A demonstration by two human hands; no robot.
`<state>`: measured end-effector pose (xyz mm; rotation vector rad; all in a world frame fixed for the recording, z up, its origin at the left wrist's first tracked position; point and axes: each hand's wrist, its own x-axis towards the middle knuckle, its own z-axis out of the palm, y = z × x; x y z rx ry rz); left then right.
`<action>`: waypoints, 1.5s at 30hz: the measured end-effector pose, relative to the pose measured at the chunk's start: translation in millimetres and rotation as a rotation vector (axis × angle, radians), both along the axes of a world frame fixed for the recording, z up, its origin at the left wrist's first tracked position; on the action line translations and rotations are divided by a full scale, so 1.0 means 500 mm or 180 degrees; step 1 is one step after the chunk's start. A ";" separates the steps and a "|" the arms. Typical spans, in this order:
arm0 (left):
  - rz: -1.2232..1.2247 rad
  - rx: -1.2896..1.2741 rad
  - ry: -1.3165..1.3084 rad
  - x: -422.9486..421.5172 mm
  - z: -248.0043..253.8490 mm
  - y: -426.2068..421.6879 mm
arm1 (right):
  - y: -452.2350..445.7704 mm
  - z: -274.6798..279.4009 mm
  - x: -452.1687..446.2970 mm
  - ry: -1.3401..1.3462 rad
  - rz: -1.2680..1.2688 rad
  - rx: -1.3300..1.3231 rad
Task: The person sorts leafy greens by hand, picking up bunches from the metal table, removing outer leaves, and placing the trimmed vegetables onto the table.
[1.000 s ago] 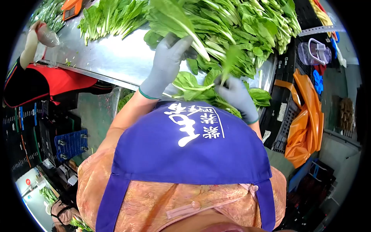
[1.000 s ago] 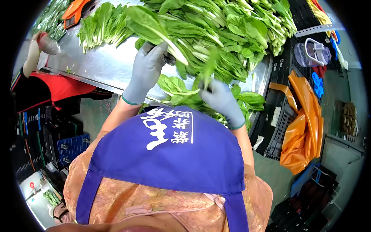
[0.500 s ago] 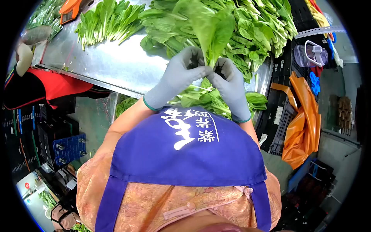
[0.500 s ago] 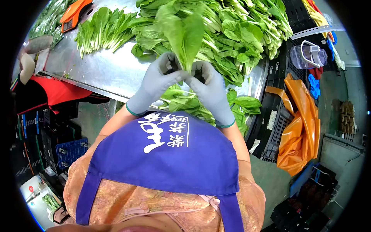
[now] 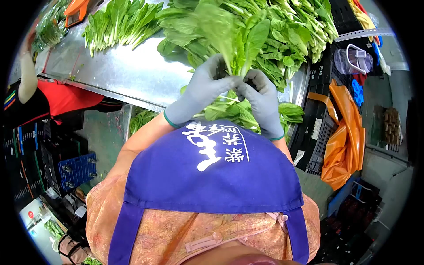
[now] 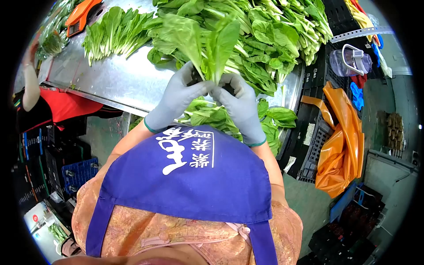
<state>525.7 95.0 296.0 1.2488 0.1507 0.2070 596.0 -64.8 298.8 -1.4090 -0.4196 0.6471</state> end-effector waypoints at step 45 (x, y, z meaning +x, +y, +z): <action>-0.0042 0.0638 0.0354 -0.025 -0.106 0.040 | 0.020 -0.047 -0.008 -0.2393 0.0536 -0.0911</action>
